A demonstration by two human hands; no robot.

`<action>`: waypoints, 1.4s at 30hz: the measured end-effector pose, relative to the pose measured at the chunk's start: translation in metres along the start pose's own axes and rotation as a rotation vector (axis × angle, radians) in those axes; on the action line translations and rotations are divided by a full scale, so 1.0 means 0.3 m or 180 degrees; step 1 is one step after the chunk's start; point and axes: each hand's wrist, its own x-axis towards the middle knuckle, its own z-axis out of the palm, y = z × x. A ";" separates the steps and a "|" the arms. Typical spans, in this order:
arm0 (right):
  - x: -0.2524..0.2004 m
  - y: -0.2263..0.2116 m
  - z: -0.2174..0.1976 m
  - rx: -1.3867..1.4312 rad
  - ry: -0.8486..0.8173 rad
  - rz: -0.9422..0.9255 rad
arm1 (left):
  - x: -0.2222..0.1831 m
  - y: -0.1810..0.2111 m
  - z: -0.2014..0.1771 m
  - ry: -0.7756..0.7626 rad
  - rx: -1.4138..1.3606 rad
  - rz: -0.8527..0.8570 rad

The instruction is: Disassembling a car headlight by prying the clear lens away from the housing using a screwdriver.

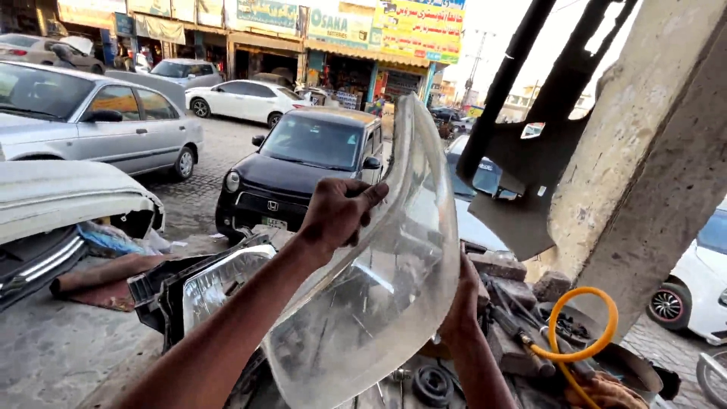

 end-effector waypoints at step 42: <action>0.304 0.113 -0.885 -0.0953 0.0572 0.1097 | 0.240 -1.271 0.031 0.1897 -0.0147 -0.2203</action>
